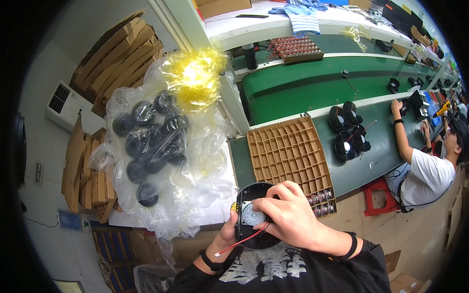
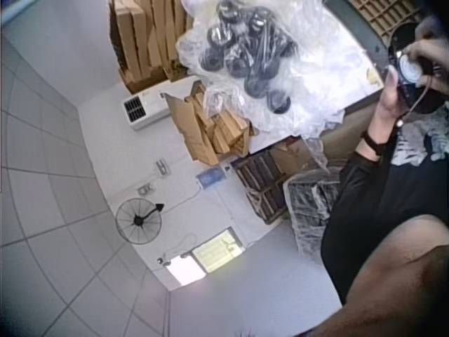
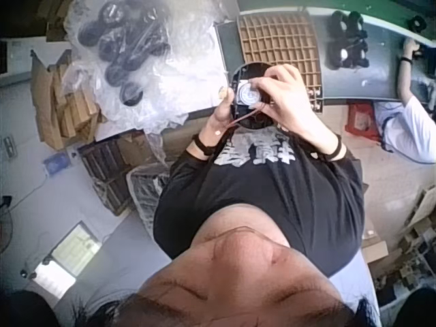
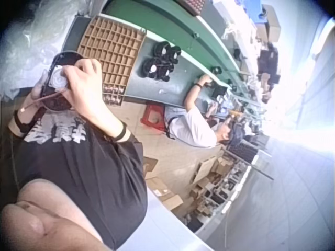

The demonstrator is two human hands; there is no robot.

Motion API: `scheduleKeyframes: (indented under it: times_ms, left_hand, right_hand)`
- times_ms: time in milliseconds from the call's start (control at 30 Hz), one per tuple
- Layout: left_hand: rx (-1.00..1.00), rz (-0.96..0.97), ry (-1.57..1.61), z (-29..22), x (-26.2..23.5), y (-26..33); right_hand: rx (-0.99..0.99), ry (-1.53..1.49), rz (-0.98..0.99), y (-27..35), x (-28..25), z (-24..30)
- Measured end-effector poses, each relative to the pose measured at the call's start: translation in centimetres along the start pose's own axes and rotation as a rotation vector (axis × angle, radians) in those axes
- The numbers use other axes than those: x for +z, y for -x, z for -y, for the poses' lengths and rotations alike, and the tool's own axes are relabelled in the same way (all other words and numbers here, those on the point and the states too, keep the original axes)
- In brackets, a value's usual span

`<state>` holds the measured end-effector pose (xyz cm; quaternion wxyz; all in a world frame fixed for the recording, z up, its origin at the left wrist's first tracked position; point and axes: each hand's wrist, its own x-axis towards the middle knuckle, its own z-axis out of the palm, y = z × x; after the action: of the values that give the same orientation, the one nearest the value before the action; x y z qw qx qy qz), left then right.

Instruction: Manually assembling electronic components into black plastic housings on a factory production line.

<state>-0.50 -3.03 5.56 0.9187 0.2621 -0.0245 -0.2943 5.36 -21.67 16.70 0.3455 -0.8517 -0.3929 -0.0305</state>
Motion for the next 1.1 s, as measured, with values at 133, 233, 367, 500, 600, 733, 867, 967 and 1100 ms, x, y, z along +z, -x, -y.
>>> scheduleKeyframes:
  times_ms: [133, 233, 367, 500, 600, 733, 867, 967, 1100]
  left_hand:
    - [-0.020, 0.017, 0.026, 0.2, -0.4, 0.1]
    - [-0.031, 0.005, 0.039, 0.6, -1.0, 0.3]
    - [-0.056, -0.013, 0.043, 0.6, -0.9, 0.2]
    - [-0.076, -0.028, 0.028, 0.6, -0.7, 0.1]
    - [-0.090, -0.074, 0.005, 0.8, -0.7, 0.0]
    - [-0.096, -0.076, 0.017, 1.0, -0.9, 0.0]
    - [-0.120, -0.069, 0.000, 0.9, -0.6, -0.7]
    - [-0.102, 0.004, 0.059, 0.9, -0.3, -1.5]
    - [-0.170, 0.058, 0.142, 1.3, 0.7, -2.9]
  right_hand:
    - [0.018, 0.005, 0.048, 0.0, 0.0, 0.0]
    - [0.016, 0.002, 0.057, 0.2, 0.1, 0.0]
    - [0.001, 0.017, 0.039, 0.4, 0.1, -0.2]
    - [0.011, 0.005, 0.060, 0.6, -0.3, -0.1]
    - [0.026, -0.005, 0.073, 0.7, -0.4, -0.2]
    - [0.019, -0.009, 0.065, 0.8, -0.6, -0.3]
    - [0.042, -0.037, 0.095, 1.2, -1.3, -0.7]
    - [0.048, -0.137, 0.117, 1.7, -2.9, -1.6]
    - [0.143, -0.266, 0.061, 3.4, -5.0, -4.1]
